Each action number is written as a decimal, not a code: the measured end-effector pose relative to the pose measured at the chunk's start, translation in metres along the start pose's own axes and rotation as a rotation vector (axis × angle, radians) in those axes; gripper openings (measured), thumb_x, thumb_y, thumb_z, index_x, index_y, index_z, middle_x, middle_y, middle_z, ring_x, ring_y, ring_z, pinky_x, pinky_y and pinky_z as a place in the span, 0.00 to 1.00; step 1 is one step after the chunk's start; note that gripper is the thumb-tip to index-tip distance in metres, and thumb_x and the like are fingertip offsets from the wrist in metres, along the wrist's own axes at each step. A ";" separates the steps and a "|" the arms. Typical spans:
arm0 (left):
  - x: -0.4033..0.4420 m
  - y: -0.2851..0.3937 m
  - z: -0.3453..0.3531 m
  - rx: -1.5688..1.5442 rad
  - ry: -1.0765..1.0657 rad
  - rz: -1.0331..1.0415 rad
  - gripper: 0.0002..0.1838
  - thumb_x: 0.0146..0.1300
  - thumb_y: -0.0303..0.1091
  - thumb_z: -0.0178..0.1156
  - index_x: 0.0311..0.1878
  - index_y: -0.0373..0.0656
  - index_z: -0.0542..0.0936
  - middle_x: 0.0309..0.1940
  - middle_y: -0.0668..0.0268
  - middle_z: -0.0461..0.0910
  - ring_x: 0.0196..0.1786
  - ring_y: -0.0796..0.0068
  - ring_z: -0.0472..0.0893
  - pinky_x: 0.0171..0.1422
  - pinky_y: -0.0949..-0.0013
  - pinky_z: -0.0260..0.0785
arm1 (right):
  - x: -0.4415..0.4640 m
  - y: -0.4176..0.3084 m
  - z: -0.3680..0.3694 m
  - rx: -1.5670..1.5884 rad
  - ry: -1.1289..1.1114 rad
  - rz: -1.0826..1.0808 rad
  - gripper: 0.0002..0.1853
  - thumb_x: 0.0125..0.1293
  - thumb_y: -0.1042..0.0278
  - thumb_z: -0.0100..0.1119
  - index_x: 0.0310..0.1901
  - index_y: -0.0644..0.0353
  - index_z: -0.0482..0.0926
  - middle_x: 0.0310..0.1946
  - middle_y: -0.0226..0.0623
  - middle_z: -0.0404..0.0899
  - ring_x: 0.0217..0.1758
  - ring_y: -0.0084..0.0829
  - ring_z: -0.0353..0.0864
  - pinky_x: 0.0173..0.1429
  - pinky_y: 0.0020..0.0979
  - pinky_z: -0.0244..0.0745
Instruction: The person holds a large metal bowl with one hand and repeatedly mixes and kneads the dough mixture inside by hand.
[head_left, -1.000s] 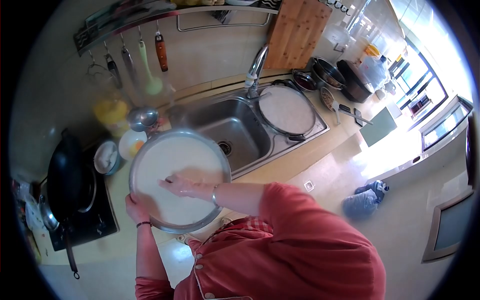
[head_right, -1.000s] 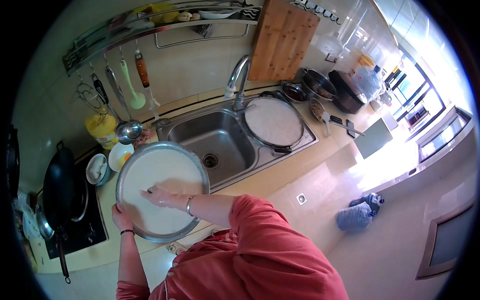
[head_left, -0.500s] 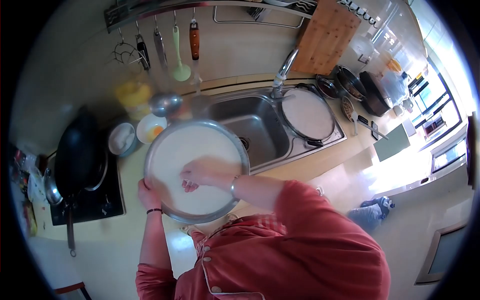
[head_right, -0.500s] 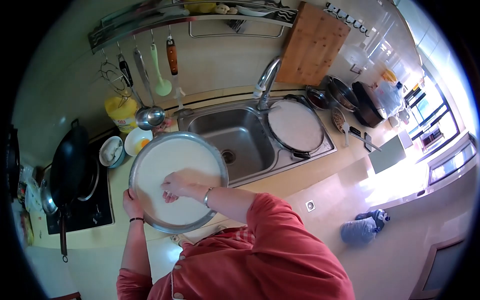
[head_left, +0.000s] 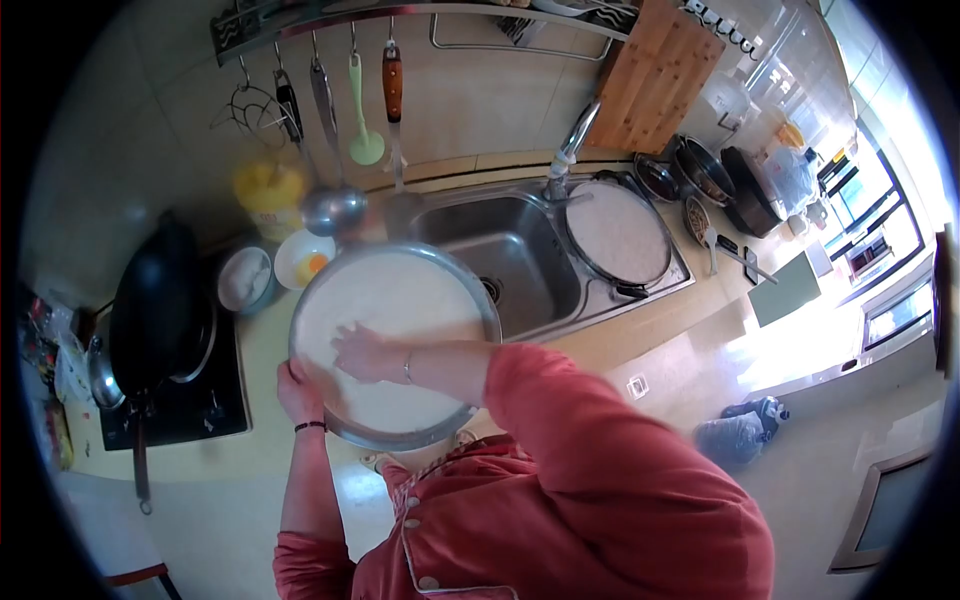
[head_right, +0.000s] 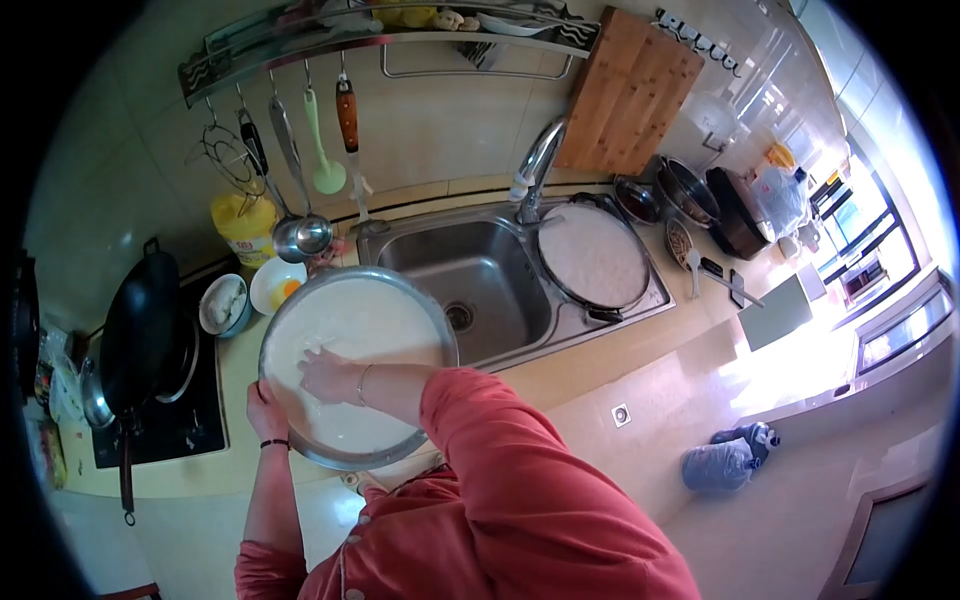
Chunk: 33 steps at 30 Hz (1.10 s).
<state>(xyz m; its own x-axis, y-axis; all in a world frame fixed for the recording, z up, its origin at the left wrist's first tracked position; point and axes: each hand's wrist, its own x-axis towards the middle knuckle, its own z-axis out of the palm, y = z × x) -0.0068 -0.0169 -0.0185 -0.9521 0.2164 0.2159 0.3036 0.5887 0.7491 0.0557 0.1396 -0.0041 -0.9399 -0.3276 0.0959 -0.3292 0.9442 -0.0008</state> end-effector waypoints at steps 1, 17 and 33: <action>-0.001 0.002 -0.001 0.006 -0.002 -0.001 0.15 0.65 0.39 0.44 0.38 0.36 0.73 0.33 0.49 0.76 0.37 0.47 0.75 0.40 0.57 0.66 | 0.008 0.004 0.011 0.000 0.000 0.001 0.09 0.52 0.65 0.53 0.33 0.55 0.81 0.41 0.37 0.76 0.53 0.42 0.69 0.50 0.41 0.68; -0.002 0.009 -0.005 0.006 -0.004 -0.008 0.16 0.66 0.40 0.44 0.38 0.36 0.73 0.30 0.49 0.76 0.34 0.51 0.75 0.38 0.59 0.66 | 0.007 0.088 0.209 0.089 -0.490 0.210 0.10 0.51 0.71 0.58 0.37 0.59 0.81 0.36 0.38 0.80 0.38 0.37 0.80 0.43 0.32 0.74; -0.003 0.006 -0.003 0.007 0.005 -0.014 0.16 0.66 0.41 0.44 0.37 0.37 0.72 0.31 0.49 0.76 0.35 0.48 0.75 0.38 0.57 0.66 | -0.088 0.025 0.070 0.329 -0.565 0.196 0.09 0.48 0.75 0.53 0.30 0.64 0.81 0.31 0.48 0.79 0.36 0.43 0.79 0.41 0.38 0.73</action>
<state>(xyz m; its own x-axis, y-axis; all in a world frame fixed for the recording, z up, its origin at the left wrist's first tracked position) -0.0026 -0.0158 -0.0128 -0.9564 0.2041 0.2090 0.2908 0.5973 0.7475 0.1240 0.1902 -0.0821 -0.8583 -0.2023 -0.4715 -0.0739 0.9582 -0.2765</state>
